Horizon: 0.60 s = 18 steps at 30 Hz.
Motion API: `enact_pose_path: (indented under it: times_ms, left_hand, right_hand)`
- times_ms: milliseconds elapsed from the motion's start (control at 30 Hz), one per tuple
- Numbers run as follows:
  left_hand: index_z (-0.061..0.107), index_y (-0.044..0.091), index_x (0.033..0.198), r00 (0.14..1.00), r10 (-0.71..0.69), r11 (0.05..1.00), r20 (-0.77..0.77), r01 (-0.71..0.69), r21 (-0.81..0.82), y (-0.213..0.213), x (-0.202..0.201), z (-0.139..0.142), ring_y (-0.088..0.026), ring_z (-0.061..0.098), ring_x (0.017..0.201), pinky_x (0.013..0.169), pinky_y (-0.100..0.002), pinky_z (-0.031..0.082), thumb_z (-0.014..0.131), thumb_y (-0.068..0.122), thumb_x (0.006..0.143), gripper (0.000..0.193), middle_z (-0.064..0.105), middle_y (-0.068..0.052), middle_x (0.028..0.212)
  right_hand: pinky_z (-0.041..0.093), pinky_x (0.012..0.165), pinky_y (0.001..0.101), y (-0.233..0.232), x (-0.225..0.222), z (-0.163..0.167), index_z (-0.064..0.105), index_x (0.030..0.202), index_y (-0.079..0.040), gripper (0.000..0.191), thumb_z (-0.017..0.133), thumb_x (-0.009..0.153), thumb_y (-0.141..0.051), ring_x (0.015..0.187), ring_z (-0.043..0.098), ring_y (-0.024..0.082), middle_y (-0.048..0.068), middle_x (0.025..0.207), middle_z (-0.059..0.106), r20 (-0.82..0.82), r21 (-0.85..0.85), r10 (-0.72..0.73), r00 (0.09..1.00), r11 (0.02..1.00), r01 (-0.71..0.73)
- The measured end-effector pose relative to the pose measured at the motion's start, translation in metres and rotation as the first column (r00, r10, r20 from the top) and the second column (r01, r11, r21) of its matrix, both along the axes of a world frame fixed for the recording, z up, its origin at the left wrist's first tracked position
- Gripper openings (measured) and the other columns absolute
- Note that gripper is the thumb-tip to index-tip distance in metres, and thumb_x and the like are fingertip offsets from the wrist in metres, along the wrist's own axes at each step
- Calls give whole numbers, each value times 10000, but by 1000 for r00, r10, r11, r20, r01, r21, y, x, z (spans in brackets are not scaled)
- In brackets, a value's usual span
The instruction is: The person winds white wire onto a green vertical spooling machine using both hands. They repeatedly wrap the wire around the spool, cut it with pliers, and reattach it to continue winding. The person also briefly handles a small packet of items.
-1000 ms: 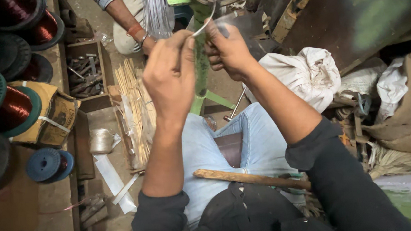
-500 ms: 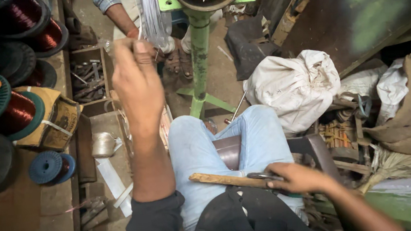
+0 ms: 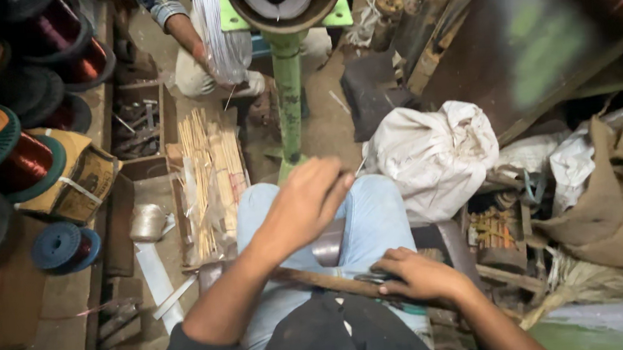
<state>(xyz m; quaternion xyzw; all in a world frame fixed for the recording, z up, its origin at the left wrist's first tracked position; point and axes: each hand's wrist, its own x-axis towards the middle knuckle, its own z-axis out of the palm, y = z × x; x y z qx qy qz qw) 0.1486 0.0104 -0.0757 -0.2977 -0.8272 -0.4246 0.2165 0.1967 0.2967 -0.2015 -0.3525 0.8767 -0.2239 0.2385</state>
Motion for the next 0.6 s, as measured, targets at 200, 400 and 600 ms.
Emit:
enact_pose_path:
  times_ms: [200,400,600]
  left_hand:
    - [686,68,1015,994,-110,993,12,109,54,14,19,-20,-281,655,891,810,-410,492,683,175,982,113,712,-71,957]
    - [701,84,1016,999,-45,997,-1,44,-69,23,15,-33,-275,649,870,788,-412,477,723,177,939,123,723,-59,967]
    - [689,114,906,881,112,969,-461,-200,-148,-49,-84,5,-331,649,889,803,-474,499,694,77,891,41,678,-103,918]
  right_hand:
    - [541,844,326,-30,-29,11,663,1248,-53,310,688,958,-160,964,686,214,89,1069,697,127,-600,-368,921,711,367]
    - [484,921,345,-61,-56,-4,669,1164,20,212,653,1050,-158,1013,620,166,62,1137,630,484,-858,-117,867,129,497]
    - [485,1048,369,-51,-68,-31,628,1110,-30,270,568,1042,-283,1112,654,198,89,1035,637,661,-750,83,745,111,653]
